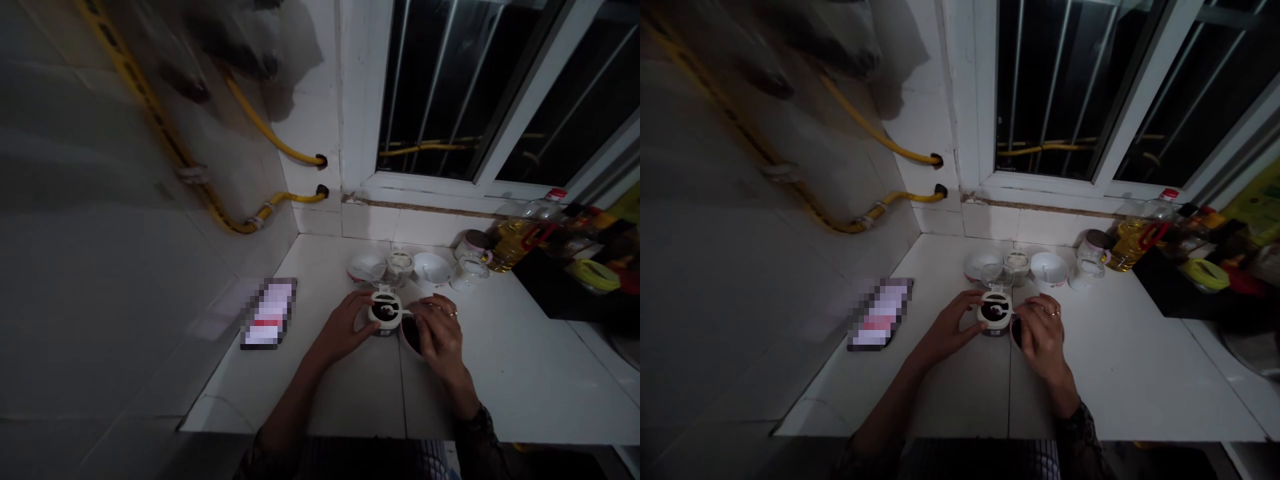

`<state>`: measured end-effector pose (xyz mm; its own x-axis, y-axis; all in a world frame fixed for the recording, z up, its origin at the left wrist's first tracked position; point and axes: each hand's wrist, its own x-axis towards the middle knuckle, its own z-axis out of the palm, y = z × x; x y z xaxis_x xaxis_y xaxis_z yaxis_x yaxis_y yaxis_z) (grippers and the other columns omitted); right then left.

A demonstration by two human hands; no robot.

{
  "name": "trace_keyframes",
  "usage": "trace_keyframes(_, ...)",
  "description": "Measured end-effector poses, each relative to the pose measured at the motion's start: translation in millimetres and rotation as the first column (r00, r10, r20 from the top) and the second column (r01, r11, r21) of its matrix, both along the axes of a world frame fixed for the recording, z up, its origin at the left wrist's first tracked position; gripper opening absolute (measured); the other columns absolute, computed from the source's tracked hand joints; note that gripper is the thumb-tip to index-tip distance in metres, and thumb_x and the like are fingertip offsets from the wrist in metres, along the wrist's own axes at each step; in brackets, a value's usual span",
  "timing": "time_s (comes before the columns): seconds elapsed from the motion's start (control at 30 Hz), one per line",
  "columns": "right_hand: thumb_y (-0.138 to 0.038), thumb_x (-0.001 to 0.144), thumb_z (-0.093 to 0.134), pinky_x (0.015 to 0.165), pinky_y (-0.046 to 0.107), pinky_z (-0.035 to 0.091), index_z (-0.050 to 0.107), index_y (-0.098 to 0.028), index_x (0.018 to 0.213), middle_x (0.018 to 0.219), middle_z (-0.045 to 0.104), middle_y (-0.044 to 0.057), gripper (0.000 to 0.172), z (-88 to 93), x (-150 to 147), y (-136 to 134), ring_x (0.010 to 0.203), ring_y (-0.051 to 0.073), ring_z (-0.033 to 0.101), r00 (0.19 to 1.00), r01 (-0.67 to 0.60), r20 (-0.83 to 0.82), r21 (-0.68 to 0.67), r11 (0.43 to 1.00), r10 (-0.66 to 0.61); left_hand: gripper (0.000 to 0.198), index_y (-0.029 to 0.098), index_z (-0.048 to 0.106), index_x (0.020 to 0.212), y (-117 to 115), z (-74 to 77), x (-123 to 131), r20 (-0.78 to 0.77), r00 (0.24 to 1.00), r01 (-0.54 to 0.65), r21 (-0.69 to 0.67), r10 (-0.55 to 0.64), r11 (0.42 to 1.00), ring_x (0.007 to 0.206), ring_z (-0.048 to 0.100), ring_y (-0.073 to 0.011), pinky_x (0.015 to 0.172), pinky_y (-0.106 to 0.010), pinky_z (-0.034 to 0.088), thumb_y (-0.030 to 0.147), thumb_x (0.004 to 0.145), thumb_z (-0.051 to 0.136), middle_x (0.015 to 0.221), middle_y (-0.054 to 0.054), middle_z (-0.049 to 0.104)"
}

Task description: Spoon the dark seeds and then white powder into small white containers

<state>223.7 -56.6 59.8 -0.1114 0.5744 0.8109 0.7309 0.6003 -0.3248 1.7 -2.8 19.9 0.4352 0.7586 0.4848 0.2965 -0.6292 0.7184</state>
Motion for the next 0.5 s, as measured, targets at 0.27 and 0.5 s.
trace_keyframes(0.27,-0.018,0.092,0.053,0.085,0.042,0.047,0.068,-0.024,0.09,0.084,0.071,0.005,0.016,-2.8,31.2,-2.5,0.092,0.024,0.063,0.967,0.213,-0.145,0.01,0.977,-0.209,0.028,0.024,0.054,0.113,-1.1,-1.0,-0.6,-0.005,1.0,-0.01,-0.014,0.01,1.0,0.125,0.057,-0.0249,0.104,-0.045,0.049,0.027,0.089,0.067,0.132,-0.01,0.057)
trace_keyframes(0.5,-0.027,0.088,0.052,0.09,0.046,0.042,0.07,-0.023,0.082,0.079,0.072,0.005,0.019,-17.3,64.1,3.8,0.083,0.025,0.063,0.951,0.31,0.042,-0.163,0.937,-0.307,0.028,0.025,0.054,0.112,-0.5,-3.3,-0.9,-0.011,1.0,-0.027,-0.014,0.027,1.0,0.124,0.058,-0.0256,0.103,-0.046,0.049,0.027,0.088,0.067,0.132,-0.011,0.058)
